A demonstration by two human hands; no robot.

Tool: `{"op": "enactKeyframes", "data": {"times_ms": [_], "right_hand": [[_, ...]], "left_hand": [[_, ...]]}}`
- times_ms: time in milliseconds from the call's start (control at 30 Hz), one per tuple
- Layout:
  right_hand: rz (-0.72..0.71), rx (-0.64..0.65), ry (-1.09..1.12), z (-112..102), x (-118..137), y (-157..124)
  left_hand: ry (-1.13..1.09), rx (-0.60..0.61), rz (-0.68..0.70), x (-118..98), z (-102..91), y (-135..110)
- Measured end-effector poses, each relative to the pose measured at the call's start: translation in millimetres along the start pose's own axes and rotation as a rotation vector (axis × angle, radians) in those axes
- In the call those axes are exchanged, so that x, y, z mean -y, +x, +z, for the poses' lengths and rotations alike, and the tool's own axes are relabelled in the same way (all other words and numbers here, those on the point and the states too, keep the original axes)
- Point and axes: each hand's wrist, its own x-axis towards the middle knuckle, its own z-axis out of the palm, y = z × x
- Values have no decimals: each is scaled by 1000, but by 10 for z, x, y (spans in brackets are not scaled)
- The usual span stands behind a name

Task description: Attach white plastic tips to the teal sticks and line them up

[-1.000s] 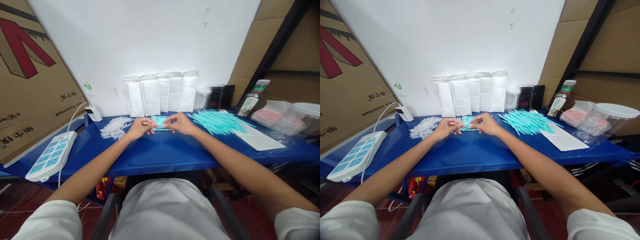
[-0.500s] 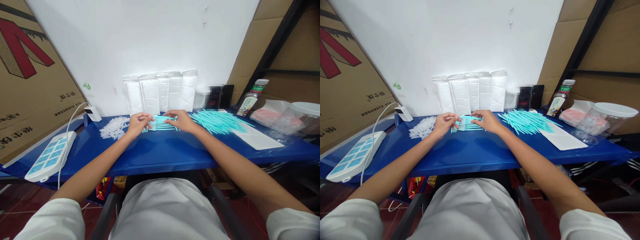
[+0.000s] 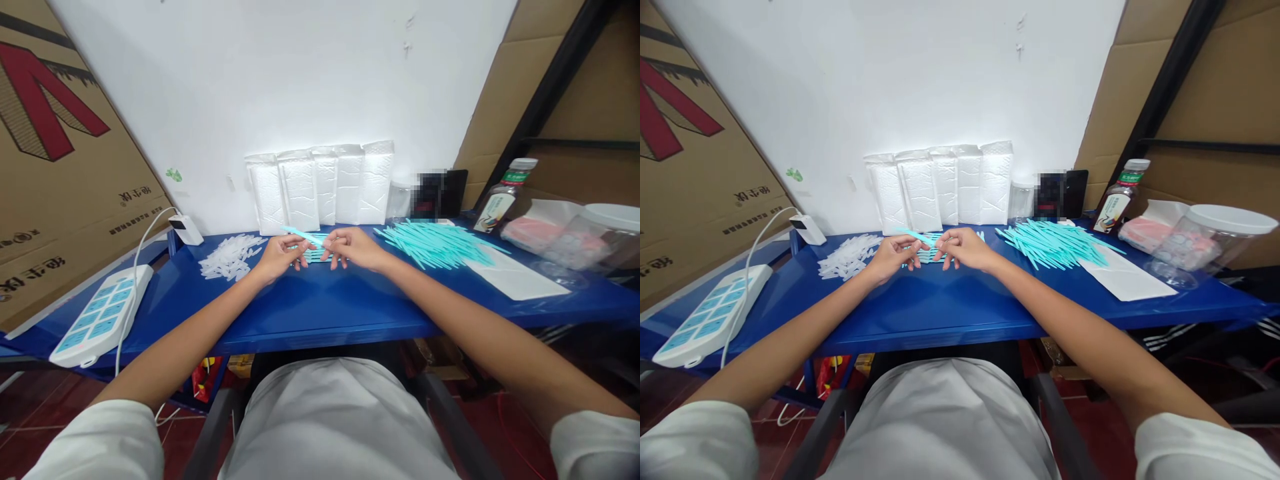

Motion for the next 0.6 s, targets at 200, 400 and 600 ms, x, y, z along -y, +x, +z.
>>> {"op": "enactKeyframes", "data": {"times_ms": [200, 400, 600], "right_hand": [[-14, 77, -113, 74, -108, 22], [-71, -171, -301, -235, -170, 54], [-53, -236, -360, -322, -111, 34]], "left_hand": [[-43, -75, -46, -25, -48, 50], [394, -302, -147, 51, -617, 145], [962, -176, -360, 175, -841, 156]]}}
